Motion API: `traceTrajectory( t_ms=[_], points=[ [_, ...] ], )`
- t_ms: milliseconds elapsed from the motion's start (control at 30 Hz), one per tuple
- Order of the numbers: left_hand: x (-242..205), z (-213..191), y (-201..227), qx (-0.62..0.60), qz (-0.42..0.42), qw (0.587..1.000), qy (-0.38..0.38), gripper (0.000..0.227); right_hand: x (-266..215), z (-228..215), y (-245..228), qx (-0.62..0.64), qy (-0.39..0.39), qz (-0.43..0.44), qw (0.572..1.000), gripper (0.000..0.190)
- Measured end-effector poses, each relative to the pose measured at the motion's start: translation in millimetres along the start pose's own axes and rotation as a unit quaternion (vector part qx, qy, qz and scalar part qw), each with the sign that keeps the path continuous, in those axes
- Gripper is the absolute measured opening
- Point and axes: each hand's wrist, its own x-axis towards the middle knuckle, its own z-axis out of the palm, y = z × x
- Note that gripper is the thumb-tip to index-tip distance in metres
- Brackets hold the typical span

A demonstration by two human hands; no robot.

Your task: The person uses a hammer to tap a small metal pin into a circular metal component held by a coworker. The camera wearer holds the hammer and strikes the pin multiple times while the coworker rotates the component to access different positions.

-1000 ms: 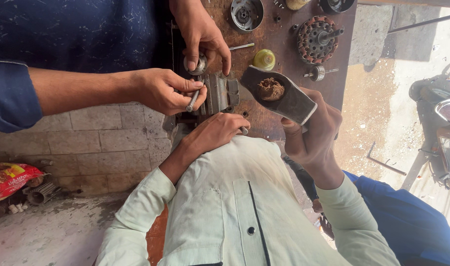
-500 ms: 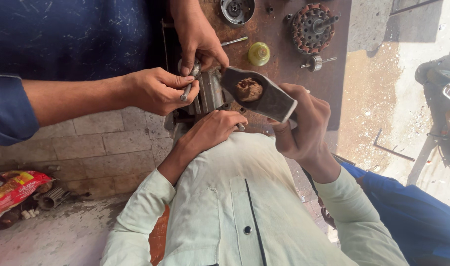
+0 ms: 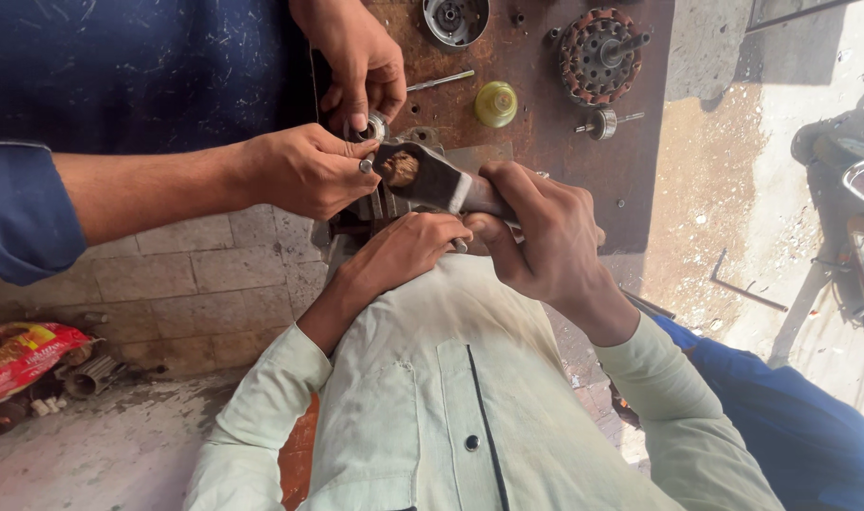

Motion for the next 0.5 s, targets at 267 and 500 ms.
traceTrajectory(
  t_ms=[267,500],
  points=[
    [-7,-1,-2,-0.012,-0.009,1.0,0.009,0.022,27,-5,-16,-0.084,-0.061,-0.013,0.995,0.033],
    [-10,1,-9,-0.012,-0.002,1.0,0.026,0.023,30,-11,-33,-0.085,0.013,-0.097,0.992,0.02]
  ],
)
